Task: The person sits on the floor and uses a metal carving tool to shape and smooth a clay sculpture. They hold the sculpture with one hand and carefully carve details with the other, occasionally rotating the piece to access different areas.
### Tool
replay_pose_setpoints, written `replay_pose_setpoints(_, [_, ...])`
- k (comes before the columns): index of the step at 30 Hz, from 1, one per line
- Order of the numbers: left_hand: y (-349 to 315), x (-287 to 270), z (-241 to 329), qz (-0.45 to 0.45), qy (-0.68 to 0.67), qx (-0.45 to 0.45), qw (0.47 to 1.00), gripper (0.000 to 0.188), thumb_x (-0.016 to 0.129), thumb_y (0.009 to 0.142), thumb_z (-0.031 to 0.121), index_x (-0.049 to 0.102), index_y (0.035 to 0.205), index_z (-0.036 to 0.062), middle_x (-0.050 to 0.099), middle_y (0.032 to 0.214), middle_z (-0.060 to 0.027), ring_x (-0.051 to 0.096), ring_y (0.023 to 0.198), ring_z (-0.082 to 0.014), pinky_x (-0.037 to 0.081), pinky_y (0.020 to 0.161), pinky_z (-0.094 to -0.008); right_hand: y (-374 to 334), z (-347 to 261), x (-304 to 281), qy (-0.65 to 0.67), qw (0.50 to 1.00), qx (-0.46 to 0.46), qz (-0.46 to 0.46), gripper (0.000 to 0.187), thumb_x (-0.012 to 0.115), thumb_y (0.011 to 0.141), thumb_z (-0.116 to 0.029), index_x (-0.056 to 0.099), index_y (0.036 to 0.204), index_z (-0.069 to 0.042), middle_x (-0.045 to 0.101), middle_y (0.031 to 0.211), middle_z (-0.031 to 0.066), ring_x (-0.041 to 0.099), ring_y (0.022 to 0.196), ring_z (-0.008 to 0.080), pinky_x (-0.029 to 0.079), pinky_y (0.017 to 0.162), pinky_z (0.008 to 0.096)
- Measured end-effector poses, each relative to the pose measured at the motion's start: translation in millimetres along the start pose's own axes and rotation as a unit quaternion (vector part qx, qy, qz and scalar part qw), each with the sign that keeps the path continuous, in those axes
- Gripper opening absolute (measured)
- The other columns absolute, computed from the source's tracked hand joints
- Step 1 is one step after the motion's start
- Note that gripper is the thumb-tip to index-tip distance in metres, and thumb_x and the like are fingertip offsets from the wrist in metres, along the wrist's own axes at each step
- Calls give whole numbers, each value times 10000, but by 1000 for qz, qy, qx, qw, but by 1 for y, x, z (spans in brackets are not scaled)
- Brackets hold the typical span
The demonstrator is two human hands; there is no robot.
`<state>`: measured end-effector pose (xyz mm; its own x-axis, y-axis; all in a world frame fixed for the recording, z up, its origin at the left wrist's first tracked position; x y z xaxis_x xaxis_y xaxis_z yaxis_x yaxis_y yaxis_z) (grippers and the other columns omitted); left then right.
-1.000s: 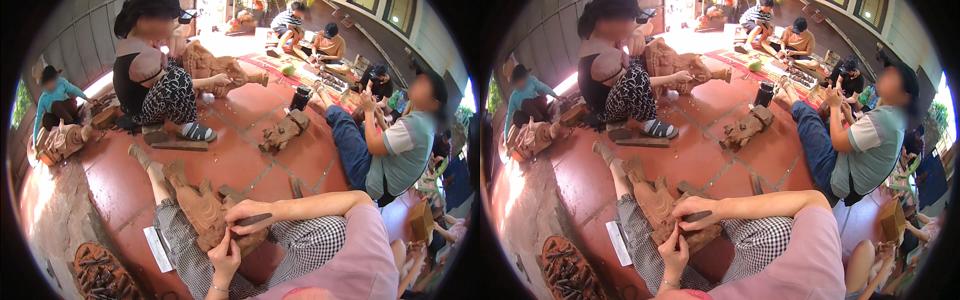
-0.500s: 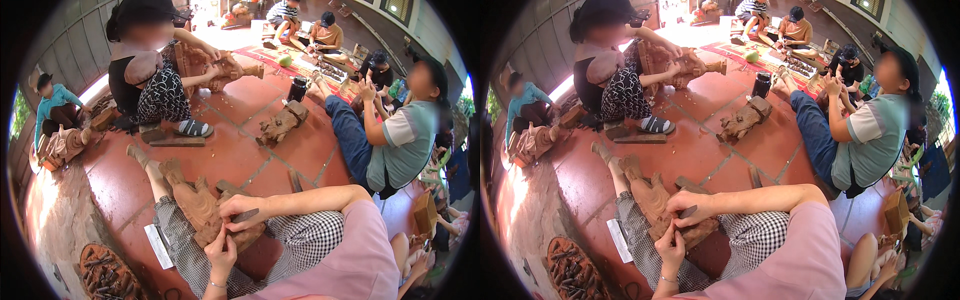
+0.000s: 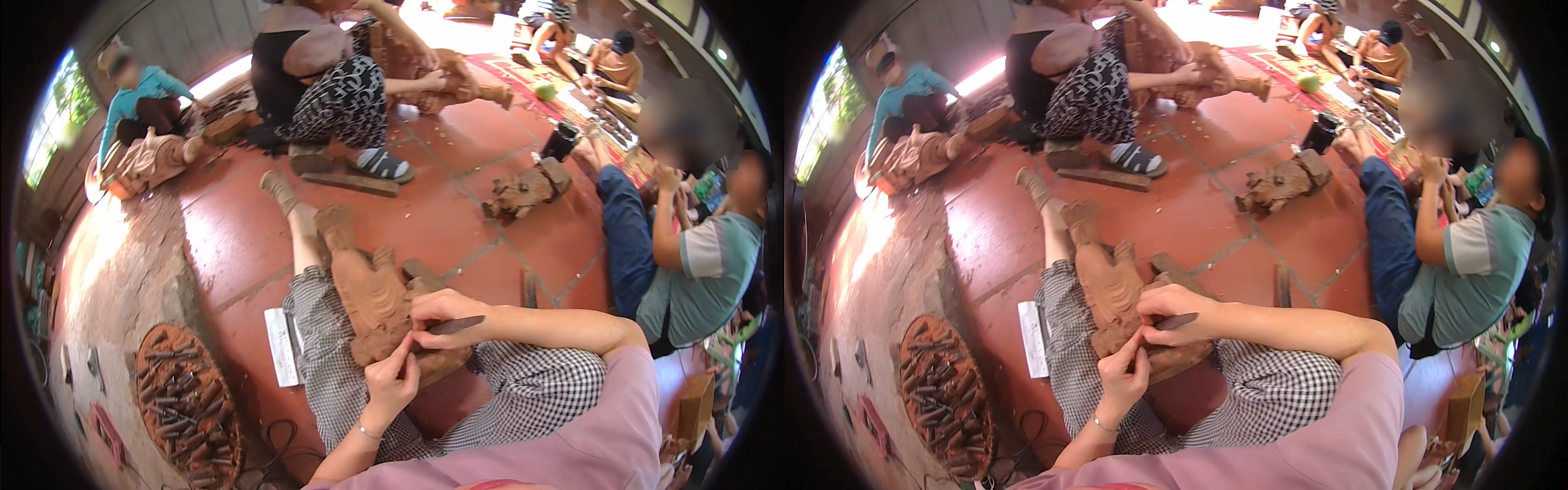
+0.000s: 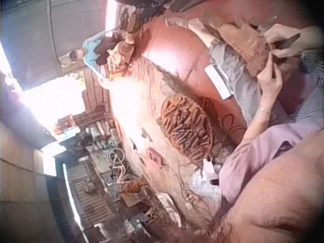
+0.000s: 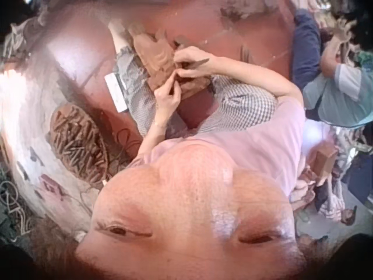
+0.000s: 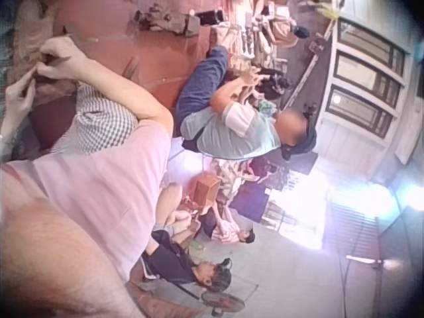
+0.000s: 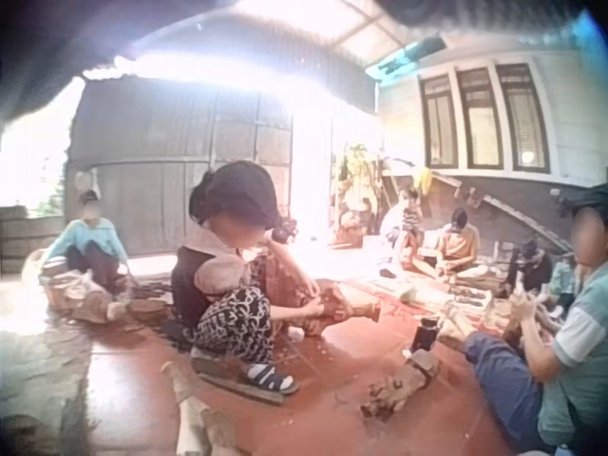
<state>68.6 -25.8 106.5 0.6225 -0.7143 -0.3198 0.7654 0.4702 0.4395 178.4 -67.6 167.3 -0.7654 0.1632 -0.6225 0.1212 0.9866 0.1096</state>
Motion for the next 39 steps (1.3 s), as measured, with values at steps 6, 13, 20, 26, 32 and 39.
replay_pose_setpoints(6, [0, 0, -1, 17, -28, 18, 999, 408, 654, 821, -7, 661, 1228, -26, 606, 588, -113, 582, 445, -180, 467, 474, -296, 3, -1, -1, 9, 1000, 0, 1, 159, 696, 821, -118, 589, 777, -9, 583, 769, 110, 581, 701, 259, 470, 624, 348])
replay_pose_setpoints(13, [1, -3, 4, -6, 23, -2, 1000, 473, 660, 821, 3, 624, 1293, -5, 610, 583, -97, 589, 447, -159, 483, 485, -284, 7, 6, 4, 77, 995, -28, -55, 160, 715, 835, -128, 608, 851, -10, 603, 842, 106, 600, 754, 248, 487, 684, 330])
replay_pose_setpoints(20, [-3, -4, 5, 1, 50, 21, 999, 463, 672, 809, 17, 628, 1267, -36, 595, 566, -105, 592, 437, -178, 482, 471, -293, 13, 8, 5, 53, 995, -83, -19, 151, 718, 836, -102, 595, 826, -16, 598, 806, 87, 582, 710, 208, 458, 614, 320])
replay_pose_setpoints(26, [-1, -6, 9, 5, 46, 34, 998, 429, 673, 808, 13, 649, 1233, -37, 597, 566, -103, 590, 434, -183, 474, 459, -299, -7, 18, 4, 88, 987, -79, 111, 193, 737, 794, -63, 557, 743, -16, 571, 714, 74, 525, 642, 189, 430, 575, 302])
replay_pose_setpoints(32, [0, -4, 9, -5, 35, 17, 999, 401, 665, 813, -1, 668, 1214, -15, 611, 590, -112, 597, 442, -187, 474, 460, -303, -6, 14, 2, 60, 994, -37, 89, 189, 728, 778, -58, 551, 728, -11, 566, 698, 79, 537, 635, 195, 428, 558, 315])
replay_pose_setpoints(39, [2, -4, 9, -10, 22, 20, 1000, 392, 661, 823, 7, 669, 1215, 0, 637, 615, -117, 626, 478, -204, 495, 480, -311, -11, 22, 4, 80, 992, -10, 96, 171, 720, 789, -57, 563, 742, -9, 569, 695, 82, 547, 636, 212, 426, 551, 331])
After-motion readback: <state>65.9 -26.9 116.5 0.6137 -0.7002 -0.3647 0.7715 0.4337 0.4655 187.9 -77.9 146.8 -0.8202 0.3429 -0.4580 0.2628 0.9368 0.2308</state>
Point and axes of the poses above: each hand's wrist, its own y-axis towards the middle knuckle, its own x-axis out of the palm, z = x × y, the point moved 10 cm from there along y, towards the middle knuckle
